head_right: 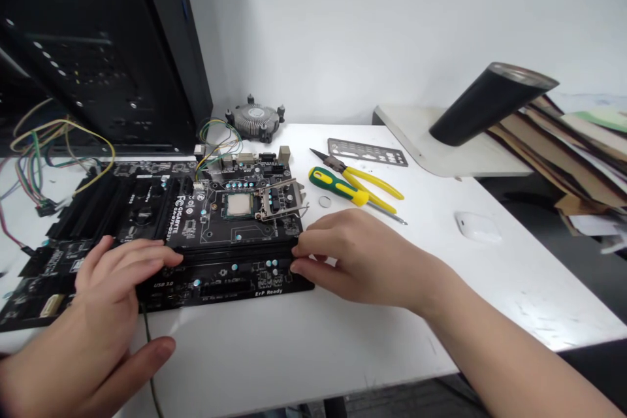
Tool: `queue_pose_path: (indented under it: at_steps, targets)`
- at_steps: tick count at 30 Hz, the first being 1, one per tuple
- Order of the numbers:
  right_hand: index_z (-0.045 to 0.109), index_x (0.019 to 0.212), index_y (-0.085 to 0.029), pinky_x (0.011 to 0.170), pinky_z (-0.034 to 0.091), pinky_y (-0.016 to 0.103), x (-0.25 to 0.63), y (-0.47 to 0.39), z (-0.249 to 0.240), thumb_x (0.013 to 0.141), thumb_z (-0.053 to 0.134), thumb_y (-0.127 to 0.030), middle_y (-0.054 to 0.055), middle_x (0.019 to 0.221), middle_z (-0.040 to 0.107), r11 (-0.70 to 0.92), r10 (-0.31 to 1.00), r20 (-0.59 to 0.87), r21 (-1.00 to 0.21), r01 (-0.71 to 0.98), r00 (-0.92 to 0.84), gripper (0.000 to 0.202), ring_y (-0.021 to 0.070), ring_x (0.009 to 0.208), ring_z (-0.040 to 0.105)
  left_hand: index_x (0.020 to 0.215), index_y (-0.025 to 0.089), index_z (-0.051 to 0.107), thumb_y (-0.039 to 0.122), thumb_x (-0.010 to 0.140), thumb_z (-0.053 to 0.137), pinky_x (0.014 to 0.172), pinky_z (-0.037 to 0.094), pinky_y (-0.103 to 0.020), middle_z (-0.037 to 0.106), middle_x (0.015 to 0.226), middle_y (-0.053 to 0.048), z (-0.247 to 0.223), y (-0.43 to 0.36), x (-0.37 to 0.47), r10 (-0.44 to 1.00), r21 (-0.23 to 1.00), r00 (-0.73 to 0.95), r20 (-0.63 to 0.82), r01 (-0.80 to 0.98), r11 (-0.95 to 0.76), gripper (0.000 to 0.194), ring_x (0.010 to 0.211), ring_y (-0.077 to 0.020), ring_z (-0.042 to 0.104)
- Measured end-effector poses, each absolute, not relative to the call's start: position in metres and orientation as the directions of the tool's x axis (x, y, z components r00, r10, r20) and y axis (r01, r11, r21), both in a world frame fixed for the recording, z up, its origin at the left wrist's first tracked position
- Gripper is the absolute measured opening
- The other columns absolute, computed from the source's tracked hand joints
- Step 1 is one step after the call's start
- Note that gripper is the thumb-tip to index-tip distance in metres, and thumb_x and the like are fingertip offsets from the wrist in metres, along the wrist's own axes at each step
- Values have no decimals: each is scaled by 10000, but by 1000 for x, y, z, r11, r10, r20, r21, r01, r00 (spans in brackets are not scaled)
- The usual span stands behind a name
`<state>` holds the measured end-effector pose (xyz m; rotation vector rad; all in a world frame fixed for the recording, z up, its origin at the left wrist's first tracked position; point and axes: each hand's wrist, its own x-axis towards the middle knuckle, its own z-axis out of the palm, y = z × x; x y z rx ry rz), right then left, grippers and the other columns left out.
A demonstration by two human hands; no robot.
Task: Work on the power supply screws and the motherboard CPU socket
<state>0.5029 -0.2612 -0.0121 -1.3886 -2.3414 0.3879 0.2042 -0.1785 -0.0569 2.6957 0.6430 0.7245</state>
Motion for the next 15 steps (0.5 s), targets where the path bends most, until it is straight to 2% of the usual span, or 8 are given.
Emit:
queue_pose_path:
  at_steps: [9, 15]
  targets:
    - [610, 764, -153, 510, 289, 216, 502, -261, -13, 986, 505, -228, -20, 598, 510, 454, 890, 166, -417, 787, -426, 257, 74, 535, 421, 1242, 209, 384, 210, 871, 453, 1153, 110, -651, 538, 1169, -112, -54, -179, 205, 507, 374, 782, 362, 377, -847, 377, 1172, -311, 459]
    - [610, 774, -158, 515, 299, 219, 503, -262, -12, 978, 519, -236, -15, 605, 524, 429, 901, 141, -424, 798, -409, 237, 78, 537, 440, 1207, 196, 380, 212, 874, 468, 1137, 134, -660, 515, 1157, -121, -56, -176, 202, 503, 371, 785, 362, 373, -850, 346, 1161, -317, 449]
